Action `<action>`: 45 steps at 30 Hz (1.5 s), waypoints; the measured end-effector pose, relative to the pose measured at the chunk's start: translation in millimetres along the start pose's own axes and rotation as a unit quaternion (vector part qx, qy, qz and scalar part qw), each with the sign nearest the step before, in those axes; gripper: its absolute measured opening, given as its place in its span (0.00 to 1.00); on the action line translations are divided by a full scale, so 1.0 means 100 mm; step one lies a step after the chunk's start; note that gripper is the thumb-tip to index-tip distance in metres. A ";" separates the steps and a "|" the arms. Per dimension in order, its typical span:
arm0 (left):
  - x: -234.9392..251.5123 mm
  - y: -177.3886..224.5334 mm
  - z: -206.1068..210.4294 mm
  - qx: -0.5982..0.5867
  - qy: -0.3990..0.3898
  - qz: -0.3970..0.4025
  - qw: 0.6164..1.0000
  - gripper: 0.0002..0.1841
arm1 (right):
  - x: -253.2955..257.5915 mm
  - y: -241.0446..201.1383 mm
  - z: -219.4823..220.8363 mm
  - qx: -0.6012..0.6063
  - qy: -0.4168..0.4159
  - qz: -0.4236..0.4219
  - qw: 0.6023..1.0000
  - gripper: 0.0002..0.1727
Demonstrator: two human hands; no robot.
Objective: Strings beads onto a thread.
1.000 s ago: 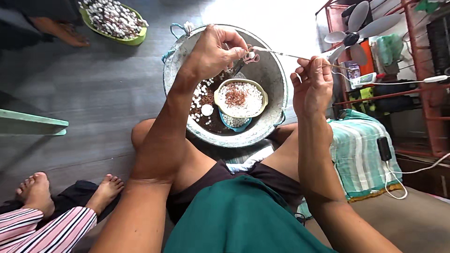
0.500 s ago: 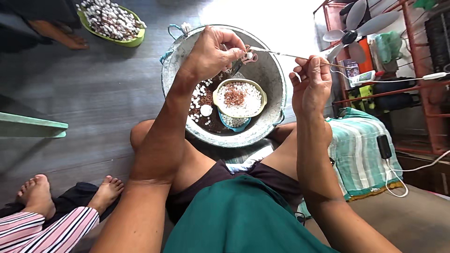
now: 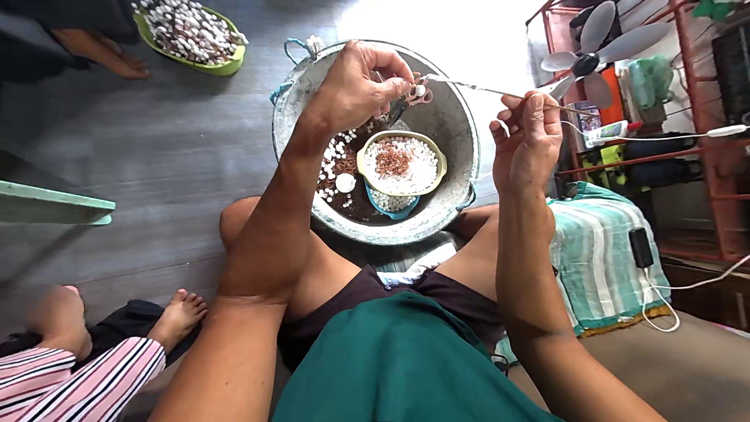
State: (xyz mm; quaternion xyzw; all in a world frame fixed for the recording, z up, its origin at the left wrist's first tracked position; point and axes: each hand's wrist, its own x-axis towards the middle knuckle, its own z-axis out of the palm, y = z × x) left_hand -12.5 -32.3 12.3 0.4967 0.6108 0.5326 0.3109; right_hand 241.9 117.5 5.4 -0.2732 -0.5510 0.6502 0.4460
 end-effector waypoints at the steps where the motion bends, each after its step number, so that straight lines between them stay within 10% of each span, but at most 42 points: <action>1: 0.00 0.00 0.00 0.001 -0.001 0.000 1.000 0.05 | 0.00 0.01 0.00 -0.003 0.001 0.000 1.000 0.10; 45: 0.00 -0.02 -0.01 0.005 0.006 -0.002 1.000 0.04 | -0.01 0.00 0.02 0.001 0.004 0.027 1.000 0.11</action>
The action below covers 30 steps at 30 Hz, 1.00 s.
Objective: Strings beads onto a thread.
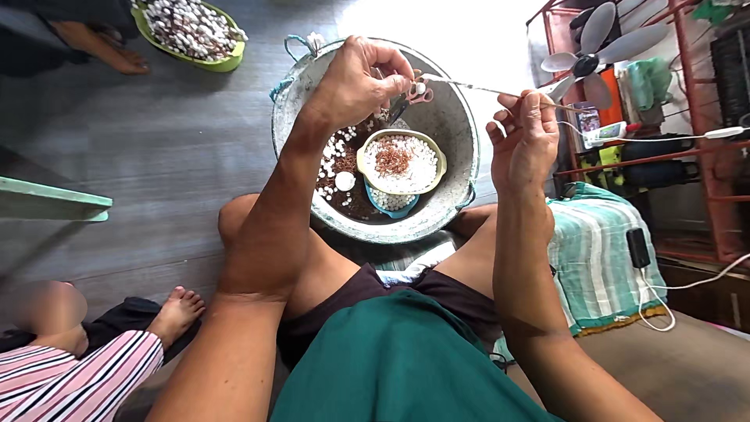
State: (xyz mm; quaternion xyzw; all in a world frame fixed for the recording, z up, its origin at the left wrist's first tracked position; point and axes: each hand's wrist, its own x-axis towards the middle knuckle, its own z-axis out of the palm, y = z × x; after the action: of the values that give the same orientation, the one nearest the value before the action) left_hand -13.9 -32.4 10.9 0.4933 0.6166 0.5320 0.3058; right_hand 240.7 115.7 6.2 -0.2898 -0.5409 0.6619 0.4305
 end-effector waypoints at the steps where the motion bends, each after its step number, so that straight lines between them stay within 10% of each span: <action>1: 0.00 0.00 0.00 0.000 0.000 0.000 1.000 0.04 | 0.00 0.00 0.00 -0.001 0.001 0.002 1.000 0.11; 30: -0.02 0.00 -0.10 -0.010 0.026 -0.023 0.999 0.07 | -0.42 -0.16 -0.13 -0.058 0.029 -0.007 0.998 0.12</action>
State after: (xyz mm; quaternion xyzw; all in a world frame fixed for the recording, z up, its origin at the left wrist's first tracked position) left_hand -22.6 -37.9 12.7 0.4617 0.6300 0.5437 0.3071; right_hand 275.1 85.0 14.7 -0.3297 -0.5678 0.6174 0.4333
